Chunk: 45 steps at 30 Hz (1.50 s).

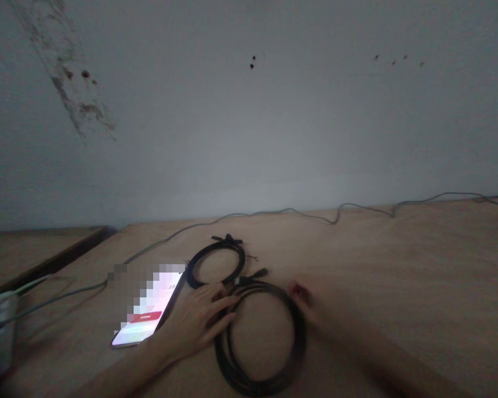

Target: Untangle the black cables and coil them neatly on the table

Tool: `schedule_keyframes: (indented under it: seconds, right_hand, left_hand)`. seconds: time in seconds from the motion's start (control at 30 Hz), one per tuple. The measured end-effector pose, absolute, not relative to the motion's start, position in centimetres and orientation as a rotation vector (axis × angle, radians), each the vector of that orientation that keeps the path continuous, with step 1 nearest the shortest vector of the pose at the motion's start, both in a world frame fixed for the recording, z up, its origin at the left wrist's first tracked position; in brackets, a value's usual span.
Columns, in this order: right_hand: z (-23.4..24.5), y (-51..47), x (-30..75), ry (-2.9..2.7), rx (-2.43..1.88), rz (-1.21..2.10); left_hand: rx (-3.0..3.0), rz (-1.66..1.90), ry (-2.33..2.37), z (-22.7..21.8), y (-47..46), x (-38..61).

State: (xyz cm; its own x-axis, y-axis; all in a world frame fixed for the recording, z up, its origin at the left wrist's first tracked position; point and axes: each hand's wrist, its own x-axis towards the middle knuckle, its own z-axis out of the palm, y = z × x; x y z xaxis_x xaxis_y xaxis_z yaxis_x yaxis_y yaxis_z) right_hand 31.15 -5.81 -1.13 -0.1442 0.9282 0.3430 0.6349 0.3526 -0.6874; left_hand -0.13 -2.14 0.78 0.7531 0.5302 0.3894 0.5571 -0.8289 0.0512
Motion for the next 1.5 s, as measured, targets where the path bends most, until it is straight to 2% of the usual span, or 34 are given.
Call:
schedule_keyframes:
  seconds: [0.27, 0.67, 1.23, 1.4, 1.5]
  right_hand:
    - [-1.3, -5.8, 31.0, -1.88, -1.313, 0.614]
    - [0.2, -5.8, 31.3, -1.816, -1.323, 0.564]
    - [0.2, -5.9, 31.2, -1.787, -1.588, 0.404]
    - [0.0, -5.7, 31.3, -1.809, -1.621, 0.39]
    - [-0.3, -5.7, 31.2, -1.809, -1.643, 0.372]
  left_hand:
    - [-2.986, -0.583, -0.852, 0.9, -1.8, -0.5]
    - [-2.965, -0.588, -0.852, 0.3, -1.7, -0.3]
    - [-3.004, -0.557, -0.929, 0.6, -1.8, -0.3]
    - [-2.98, -0.588, -1.075, 0.6, -2.2, 0.1]
    - [-2.899, -0.573, -1.341, 0.8, -2.8, 0.7]
